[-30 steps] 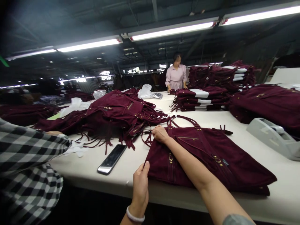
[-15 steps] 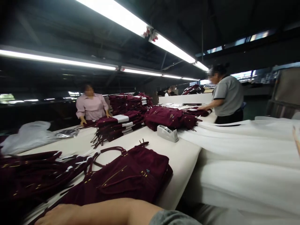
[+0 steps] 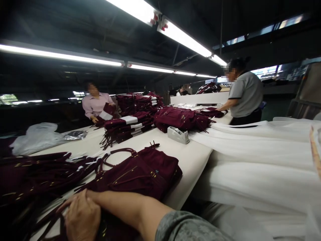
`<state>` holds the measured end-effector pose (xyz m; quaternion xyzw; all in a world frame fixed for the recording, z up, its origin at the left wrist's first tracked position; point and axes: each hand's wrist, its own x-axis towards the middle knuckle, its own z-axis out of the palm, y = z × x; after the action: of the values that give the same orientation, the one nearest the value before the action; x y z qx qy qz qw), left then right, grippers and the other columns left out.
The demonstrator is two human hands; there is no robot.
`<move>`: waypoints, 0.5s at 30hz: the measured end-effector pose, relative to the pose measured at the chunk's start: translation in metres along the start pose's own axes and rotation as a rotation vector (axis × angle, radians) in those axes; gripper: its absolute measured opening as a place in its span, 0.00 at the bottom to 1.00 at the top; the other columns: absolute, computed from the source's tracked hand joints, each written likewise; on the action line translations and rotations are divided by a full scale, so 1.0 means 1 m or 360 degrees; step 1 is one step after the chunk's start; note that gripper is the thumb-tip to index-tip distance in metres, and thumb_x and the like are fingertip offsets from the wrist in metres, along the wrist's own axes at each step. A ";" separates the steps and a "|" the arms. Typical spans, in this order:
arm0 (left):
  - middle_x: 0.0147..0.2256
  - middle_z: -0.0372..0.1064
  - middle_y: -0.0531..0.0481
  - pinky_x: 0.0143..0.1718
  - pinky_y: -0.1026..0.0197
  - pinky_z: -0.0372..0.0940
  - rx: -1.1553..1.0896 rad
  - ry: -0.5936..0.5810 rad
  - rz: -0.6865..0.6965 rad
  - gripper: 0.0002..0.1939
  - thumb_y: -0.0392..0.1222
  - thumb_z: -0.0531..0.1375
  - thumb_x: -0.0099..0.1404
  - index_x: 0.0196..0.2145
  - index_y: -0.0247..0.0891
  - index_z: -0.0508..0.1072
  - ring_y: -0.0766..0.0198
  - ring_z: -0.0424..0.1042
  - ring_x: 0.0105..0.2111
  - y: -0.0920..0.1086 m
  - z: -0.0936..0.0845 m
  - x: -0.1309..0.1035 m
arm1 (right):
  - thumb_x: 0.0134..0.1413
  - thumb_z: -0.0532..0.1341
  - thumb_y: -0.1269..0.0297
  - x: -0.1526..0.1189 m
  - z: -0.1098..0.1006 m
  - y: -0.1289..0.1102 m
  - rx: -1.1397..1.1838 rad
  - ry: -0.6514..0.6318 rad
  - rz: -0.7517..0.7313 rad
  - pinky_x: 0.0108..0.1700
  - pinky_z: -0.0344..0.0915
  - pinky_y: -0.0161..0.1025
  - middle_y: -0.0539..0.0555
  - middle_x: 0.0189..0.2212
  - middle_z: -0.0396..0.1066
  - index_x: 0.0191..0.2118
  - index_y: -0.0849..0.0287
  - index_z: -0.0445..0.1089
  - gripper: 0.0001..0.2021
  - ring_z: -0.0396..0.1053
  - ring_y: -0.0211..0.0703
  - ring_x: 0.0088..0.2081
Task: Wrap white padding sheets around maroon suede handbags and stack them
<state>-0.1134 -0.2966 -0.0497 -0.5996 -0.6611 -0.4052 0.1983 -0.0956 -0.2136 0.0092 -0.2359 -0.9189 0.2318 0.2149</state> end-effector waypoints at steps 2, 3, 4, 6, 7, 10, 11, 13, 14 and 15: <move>0.54 0.65 0.25 0.58 0.37 0.56 0.0149 -0.0095 -0.0124 0.29 0.42 0.39 0.70 0.58 0.18 0.64 0.37 0.60 0.58 0.004 -0.006 -0.009 | 0.54 0.61 0.76 -0.016 -0.022 0.005 -0.0099 -0.0075 0.0181 0.41 0.68 0.26 0.47 0.36 0.79 0.41 0.59 0.76 0.11 0.75 0.36 0.42; 0.54 0.64 0.23 0.59 0.36 0.54 0.0223 -0.0148 -0.0183 0.30 0.42 0.38 0.70 0.58 0.16 0.63 0.36 0.59 0.59 0.008 -0.009 -0.011 | 0.56 0.61 0.75 -0.027 -0.034 0.009 -0.0155 -0.0071 0.0265 0.43 0.69 0.30 0.53 0.40 0.78 0.42 0.62 0.75 0.09 0.75 0.40 0.44; 0.54 0.63 0.21 0.59 0.36 0.53 0.0291 -0.0201 -0.0234 0.31 0.42 0.38 0.70 0.57 0.13 0.63 0.35 0.58 0.59 0.011 -0.011 -0.012 | 0.56 0.60 0.75 -0.040 -0.045 0.014 -0.0222 -0.0056 0.0348 0.46 0.70 0.35 0.58 0.43 0.77 0.42 0.65 0.75 0.09 0.74 0.45 0.46; 0.54 0.63 0.19 0.59 0.37 0.52 0.0404 -0.0320 -0.0269 0.31 0.43 0.39 0.70 0.56 0.10 0.63 0.35 0.57 0.59 0.017 -0.014 -0.012 | 0.54 0.63 0.71 -0.073 -0.068 0.026 -0.0358 0.0021 0.0463 0.54 0.66 0.48 0.66 0.50 0.73 0.47 0.67 0.73 0.14 0.69 0.56 0.53; 0.54 0.63 0.19 0.60 0.37 0.51 0.0450 -0.0372 -0.0270 0.31 0.43 0.40 0.70 0.55 0.11 0.64 0.35 0.57 0.60 0.019 -0.014 -0.011 | 0.55 0.63 0.69 -0.094 -0.080 0.033 -0.0430 0.0082 0.0512 0.60 0.59 0.54 0.70 0.55 0.67 0.51 0.69 0.70 0.18 0.63 0.60 0.59; 0.55 0.63 0.21 0.61 0.39 0.50 0.0557 -0.0476 -0.0281 0.29 0.43 0.44 0.69 0.56 0.13 0.65 0.36 0.57 0.60 0.021 -0.014 -0.011 | 0.61 0.57 0.65 -0.165 -0.109 0.054 -0.0628 0.0286 0.0713 0.66 0.37 0.64 0.75 0.66 0.47 0.63 0.72 0.58 0.27 0.40 0.63 0.69; 0.55 0.63 0.22 0.61 0.39 0.50 0.0590 -0.0506 -0.0289 0.29 0.43 0.44 0.70 0.56 0.14 0.65 0.37 0.57 0.60 0.021 -0.014 -0.011 | 0.63 0.55 0.63 -0.189 -0.115 0.061 -0.0811 0.0348 0.0904 0.66 0.34 0.64 0.72 0.68 0.44 0.65 0.70 0.55 0.28 0.37 0.60 0.70; 0.56 0.62 0.22 0.61 0.39 0.50 0.0659 -0.0574 -0.0306 0.29 0.44 0.45 0.70 0.57 0.15 0.64 0.36 0.57 0.60 0.020 -0.014 -0.013 | 0.66 0.50 0.58 -0.233 -0.119 0.075 -0.0924 0.0301 0.1351 0.66 0.34 0.63 0.68 0.69 0.42 0.68 0.68 0.50 0.30 0.36 0.59 0.70; 0.57 0.61 0.22 0.61 0.39 0.50 0.0692 -0.0611 -0.0312 0.29 0.45 0.45 0.71 0.58 0.15 0.63 0.35 0.56 0.60 0.020 -0.014 -0.014 | 0.67 0.48 0.56 -0.251 -0.117 0.082 -0.0886 0.0254 0.1435 0.65 0.41 0.63 0.69 0.68 0.45 0.68 0.69 0.49 0.30 0.42 0.60 0.69; 0.58 0.60 0.22 0.61 0.38 0.50 0.0725 -0.0649 -0.0319 0.30 0.45 0.45 0.71 0.58 0.15 0.62 0.35 0.56 0.61 0.020 -0.013 -0.015 | 0.67 0.46 0.54 -0.265 -0.112 0.088 -0.0840 0.0217 0.1480 0.65 0.47 0.60 0.69 0.68 0.47 0.68 0.69 0.48 0.31 0.46 0.59 0.68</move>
<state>-0.0939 -0.3174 -0.0473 -0.5406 -0.8166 -0.1359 0.1500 0.2017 -0.2494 -0.0234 -0.6783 -0.7286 0.0479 0.0822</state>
